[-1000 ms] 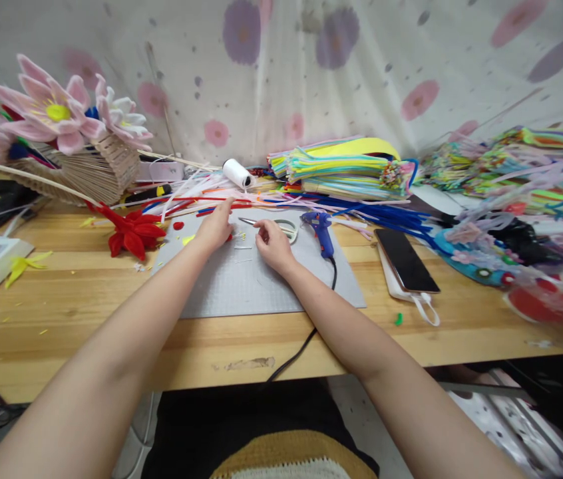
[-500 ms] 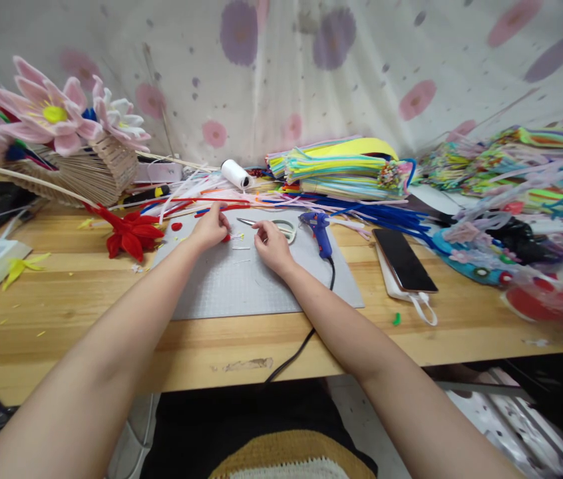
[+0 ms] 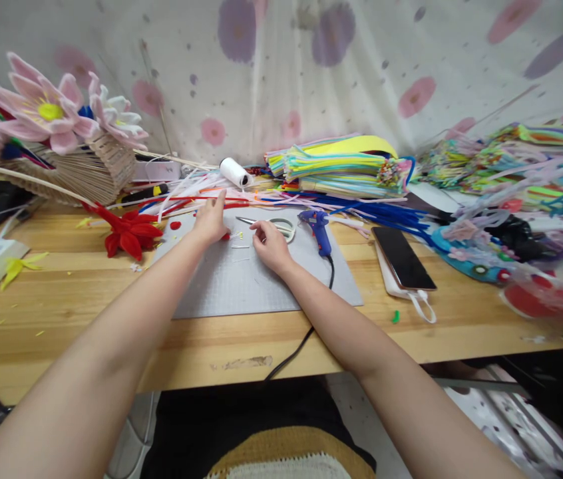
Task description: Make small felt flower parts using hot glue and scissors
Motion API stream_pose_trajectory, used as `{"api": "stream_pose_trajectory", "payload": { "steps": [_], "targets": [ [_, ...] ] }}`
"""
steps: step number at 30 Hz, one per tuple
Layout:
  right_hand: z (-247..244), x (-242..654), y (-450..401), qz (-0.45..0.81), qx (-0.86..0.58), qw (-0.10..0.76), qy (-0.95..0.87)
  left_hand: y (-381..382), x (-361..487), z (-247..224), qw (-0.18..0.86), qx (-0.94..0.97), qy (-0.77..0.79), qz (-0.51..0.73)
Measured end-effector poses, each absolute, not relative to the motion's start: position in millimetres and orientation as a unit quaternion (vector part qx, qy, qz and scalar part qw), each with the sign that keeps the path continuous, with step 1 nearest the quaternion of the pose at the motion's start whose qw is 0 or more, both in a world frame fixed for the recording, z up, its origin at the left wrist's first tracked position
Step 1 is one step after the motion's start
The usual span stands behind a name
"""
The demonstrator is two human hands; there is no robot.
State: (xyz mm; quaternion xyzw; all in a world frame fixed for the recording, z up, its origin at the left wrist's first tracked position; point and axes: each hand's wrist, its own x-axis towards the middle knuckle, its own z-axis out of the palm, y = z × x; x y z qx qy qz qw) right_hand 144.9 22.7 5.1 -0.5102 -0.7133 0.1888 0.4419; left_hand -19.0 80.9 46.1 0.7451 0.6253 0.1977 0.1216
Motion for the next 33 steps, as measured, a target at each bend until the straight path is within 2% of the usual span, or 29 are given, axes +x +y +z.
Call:
{"api": "stream_pose_trajectory", "payload": {
  "steps": [4,12,15,21,27,33],
  "targets": [
    [5.1,144.5,22.4,0.188,-0.514,0.442,-0.710,77.3,-16.6,54.4,-0.009,0.750,0.645,0.144],
    [5.2,143.8,21.3,0.185,-0.515,0.440,-0.712,73.3,-18.9,56.3,-0.043,0.742,0.654,0.140],
    [5.3,143.5,21.1,0.188,-0.517,0.444,-0.707,74.4,-22.4,53.6,-0.003,0.743,0.649,0.163],
    [3.8,145.3,24.4,0.253,-0.536,0.448,-0.670,77.9,-34.7,49.6,0.118,0.683,0.657,0.295],
    [4.6,147.3,25.8,0.229,-0.556,0.458,-0.655,80.6,-46.1,38.8,0.179,0.658,0.643,0.349],
    [13.5,144.2,23.9,0.253,-0.566,0.439,-0.651,80.2,-42.2,34.4,0.269,0.617,0.573,0.468]
  ]
}}
